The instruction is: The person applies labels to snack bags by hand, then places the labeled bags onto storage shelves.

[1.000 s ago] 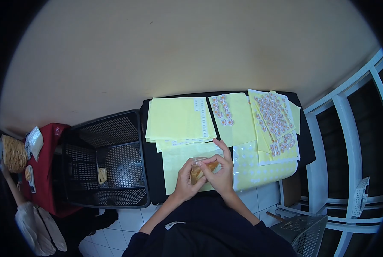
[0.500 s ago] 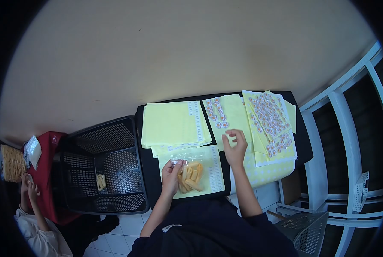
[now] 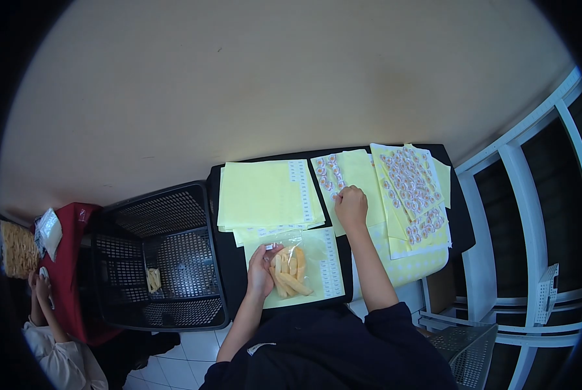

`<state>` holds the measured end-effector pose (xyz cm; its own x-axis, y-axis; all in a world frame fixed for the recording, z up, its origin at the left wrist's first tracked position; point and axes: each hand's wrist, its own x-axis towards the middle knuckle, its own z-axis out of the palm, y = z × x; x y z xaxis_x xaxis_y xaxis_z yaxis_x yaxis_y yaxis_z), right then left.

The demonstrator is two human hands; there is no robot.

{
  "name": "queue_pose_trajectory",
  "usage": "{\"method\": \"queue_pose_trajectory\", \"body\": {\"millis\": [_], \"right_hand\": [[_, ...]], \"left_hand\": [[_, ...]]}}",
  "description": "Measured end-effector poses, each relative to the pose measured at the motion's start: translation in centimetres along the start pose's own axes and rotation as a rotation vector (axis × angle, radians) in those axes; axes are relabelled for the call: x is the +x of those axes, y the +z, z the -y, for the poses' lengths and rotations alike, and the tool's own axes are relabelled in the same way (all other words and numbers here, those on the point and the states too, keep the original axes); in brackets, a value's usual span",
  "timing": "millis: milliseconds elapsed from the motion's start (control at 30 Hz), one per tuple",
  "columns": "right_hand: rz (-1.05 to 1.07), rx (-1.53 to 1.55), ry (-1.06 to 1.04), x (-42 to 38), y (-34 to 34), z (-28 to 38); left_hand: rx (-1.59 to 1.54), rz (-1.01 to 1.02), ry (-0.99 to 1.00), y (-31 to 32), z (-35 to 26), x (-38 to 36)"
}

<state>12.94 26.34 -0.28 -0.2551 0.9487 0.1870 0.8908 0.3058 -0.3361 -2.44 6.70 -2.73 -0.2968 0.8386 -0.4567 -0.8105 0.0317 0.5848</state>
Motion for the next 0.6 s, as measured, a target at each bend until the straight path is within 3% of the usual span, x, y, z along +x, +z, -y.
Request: {"method": "queue_pose_trajectory", "body": {"millis": [167,333,567,600], "right_hand": [[0.048,0.021,0.107,0.4,-0.8,1.2],[0.224,0.039,0.265,1.8,-2.1,2.4],[0.326,0.036,0.25,4.7,-2.7,1.6],[0.47,0.038,0.264,5.4,-3.4,1.7]], "left_hand": [[0.036,-0.025,-0.037,0.4,0.0,0.0],[0.065,0.001,-0.051,0.3,0.1,0.3],[0.078,0.0,-0.064,0.2,0.1,0.4],[0.082,-0.001,-0.07,0.2,0.1,0.4]]}}
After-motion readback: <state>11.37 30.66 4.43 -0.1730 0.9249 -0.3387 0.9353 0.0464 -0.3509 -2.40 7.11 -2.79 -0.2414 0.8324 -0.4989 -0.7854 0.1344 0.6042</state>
